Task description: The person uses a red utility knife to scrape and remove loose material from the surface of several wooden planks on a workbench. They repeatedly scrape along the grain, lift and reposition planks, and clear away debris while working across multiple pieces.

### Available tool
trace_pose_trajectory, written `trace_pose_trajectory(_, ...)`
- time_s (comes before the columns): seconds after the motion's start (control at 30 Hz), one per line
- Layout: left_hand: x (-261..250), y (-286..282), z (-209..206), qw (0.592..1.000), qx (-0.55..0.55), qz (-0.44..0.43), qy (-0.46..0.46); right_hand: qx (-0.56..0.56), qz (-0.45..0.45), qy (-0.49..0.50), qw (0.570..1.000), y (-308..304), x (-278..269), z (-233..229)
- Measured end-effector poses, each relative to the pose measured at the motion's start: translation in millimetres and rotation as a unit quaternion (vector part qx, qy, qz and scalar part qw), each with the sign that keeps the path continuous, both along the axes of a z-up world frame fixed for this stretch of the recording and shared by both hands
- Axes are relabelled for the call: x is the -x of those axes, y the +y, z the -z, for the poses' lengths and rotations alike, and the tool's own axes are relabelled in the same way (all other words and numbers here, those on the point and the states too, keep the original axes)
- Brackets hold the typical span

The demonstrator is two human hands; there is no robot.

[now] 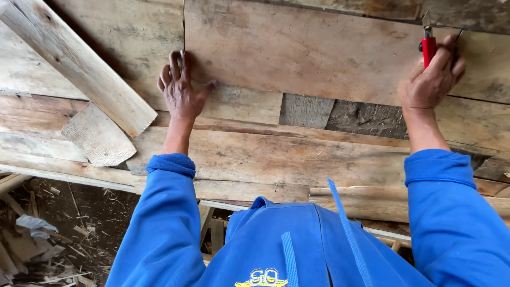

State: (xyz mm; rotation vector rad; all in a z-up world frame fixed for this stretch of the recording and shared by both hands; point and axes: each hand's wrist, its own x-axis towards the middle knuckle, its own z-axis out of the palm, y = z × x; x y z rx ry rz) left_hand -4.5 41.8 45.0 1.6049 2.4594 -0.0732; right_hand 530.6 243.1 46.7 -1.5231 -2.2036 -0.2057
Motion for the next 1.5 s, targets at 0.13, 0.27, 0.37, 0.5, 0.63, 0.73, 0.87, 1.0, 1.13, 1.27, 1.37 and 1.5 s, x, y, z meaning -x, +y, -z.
trace_pose_trajectory(0.13,-0.1,3.0,1.3,1.000,-0.026,-0.007,-0.001,0.004,-0.002,0.003,1.000,4.8,-2.1,4.3)
trace_pose_trajectory(0.27,-8.6,8.5,-8.4,0.999,0.032,-0.023,-0.016,0.010,0.000,-0.009,1.000,4.6,-8.8,10.2)
trace_pose_trajectory(0.37,-8.1,-1.9,1.4,0.998,-0.006,-0.051,-0.044,0.011,-0.036,0.023,0.999,1.1,-2.5,1.0)
trace_pose_trajectory(0.5,-6.8,-14.6,16.8,0.989,-0.091,-0.074,-0.090,-0.071,-0.066,0.006,0.995,-0.9,9.8,-11.0)
trace_pose_trajectory(0.63,-21.6,-31.7,32.9,0.978,-0.181,-0.021,-0.098,-0.043,-0.051,-0.013,0.998,-4.8,7.1,-8.8)
trace_pose_trajectory(0.73,-49.2,-38.6,18.6,0.973,-0.217,0.042,-0.068,-0.033,-0.060,-0.012,0.998,-3.6,8.6,-8.6)
trace_pose_trajectory(0.87,-81.2,-31.0,-11.8,0.955,-0.257,0.132,-0.068,-0.051,-0.044,-0.025,0.997,-2.0,7.5,-5.3)
trace_pose_trajectory(1.0,-81.4,-19.9,-11.9,0.950,-0.282,0.116,-0.064,-0.047,-0.065,-0.040,0.996,3.1,3.1,1.3)
trace_pose_trajectory(1.13,-80.3,-23.5,-13.9,0.947,-0.283,0.135,-0.065,-0.051,-0.072,-0.059,0.994,2.4,-3.9,3.3)
trace_pose_trajectory(1.27,-80.3,-22.5,-21.3,0.954,-0.255,0.148,-0.051,-0.015,-0.103,-0.056,0.993,9.0,-17.6,5.7)
trace_pose_trajectory(1.37,-75.9,-27.5,-3.9,0.951,-0.264,0.154,-0.044,0.019,-0.127,-0.058,0.990,11.8,-21.2,2.4)
trace_pose_trajectory(1.5,-75.6,-27.1,-19.5,0.948,-0.271,0.160,-0.044,0.057,-0.095,-0.027,0.994,-6.2,-3.2,-20.3)
